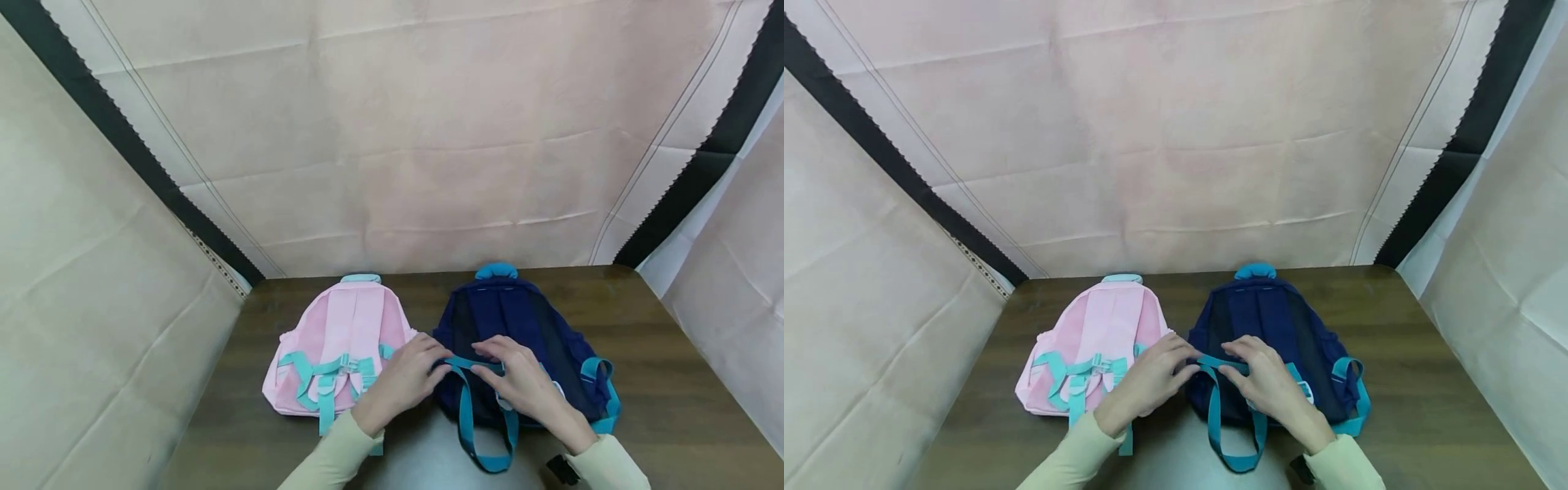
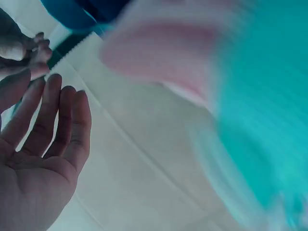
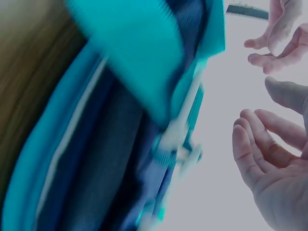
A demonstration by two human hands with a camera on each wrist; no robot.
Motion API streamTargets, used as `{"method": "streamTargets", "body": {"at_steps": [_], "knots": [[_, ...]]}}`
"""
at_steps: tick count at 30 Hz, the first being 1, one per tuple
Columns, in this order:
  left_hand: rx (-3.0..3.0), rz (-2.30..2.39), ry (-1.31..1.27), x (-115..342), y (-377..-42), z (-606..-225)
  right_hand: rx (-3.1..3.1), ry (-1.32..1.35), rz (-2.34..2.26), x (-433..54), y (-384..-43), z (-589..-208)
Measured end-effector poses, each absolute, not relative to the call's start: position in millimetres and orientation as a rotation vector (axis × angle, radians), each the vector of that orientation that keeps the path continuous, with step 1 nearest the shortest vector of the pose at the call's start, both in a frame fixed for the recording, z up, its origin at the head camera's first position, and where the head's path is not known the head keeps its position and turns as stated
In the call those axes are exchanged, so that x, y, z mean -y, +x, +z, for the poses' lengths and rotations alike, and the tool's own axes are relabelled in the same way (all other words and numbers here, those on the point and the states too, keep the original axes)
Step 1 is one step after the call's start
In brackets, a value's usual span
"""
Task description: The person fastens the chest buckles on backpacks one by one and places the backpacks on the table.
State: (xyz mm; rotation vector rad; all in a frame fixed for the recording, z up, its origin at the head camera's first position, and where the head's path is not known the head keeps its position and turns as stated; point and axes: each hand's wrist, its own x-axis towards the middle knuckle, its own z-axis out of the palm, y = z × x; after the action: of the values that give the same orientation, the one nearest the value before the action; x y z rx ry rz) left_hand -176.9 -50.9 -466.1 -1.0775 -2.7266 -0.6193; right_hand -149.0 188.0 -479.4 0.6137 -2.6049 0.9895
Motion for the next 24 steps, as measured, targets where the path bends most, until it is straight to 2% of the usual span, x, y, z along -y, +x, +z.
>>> {"method": "streamTargets", "body": {"at_steps": [15, 24], "knots": [[2.813, -0.409, -0.822, 164, -185, -471, 2.847, 0.754, 0.949, -104, -171, -470], [2.979, -0.328, -0.741, 196, -189, -469, 2.843, 1.025, 0.902, -55, -187, -467]]}}
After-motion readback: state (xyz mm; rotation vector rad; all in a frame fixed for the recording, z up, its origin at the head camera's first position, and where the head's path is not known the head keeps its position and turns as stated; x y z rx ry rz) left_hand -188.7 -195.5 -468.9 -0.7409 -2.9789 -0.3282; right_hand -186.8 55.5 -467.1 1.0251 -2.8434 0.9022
